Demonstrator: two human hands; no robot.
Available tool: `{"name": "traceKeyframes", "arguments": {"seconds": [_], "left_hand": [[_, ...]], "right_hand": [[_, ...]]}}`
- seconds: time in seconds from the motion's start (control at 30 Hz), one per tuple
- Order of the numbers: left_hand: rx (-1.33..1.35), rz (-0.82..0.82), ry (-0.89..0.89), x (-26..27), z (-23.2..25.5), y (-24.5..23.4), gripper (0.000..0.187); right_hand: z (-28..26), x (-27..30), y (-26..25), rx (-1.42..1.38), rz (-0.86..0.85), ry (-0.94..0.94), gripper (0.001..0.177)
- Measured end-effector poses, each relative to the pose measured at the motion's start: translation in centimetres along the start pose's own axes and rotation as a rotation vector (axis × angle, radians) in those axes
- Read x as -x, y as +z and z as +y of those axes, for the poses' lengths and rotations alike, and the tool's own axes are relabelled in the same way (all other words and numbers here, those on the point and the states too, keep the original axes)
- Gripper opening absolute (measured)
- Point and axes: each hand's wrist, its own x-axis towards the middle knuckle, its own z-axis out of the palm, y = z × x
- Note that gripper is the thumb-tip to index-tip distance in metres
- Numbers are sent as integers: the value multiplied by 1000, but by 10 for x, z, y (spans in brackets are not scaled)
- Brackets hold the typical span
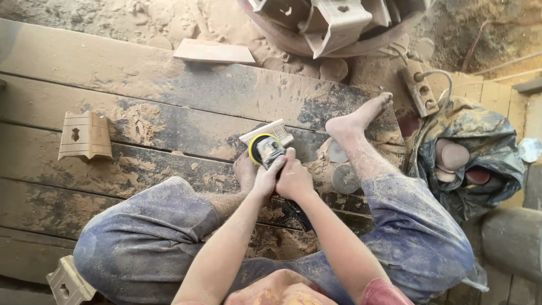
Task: Sanding small wooden blocks using a handheld power sander while sitting on a workshop floor.
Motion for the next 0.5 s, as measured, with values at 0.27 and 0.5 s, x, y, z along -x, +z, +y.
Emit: {"name": "traceKeyframes", "arguments": {"seconds": [0.27, 0.5], "left_hand": [[-308, -155, -76, -20, 23, 47, 64], [-45, 34, -22, 13, 28, 8, 59]], "right_hand": [[34, -17, -31, -49, 99, 95, 52], [-1, -14, 2, 55, 0, -37, 58]]}}
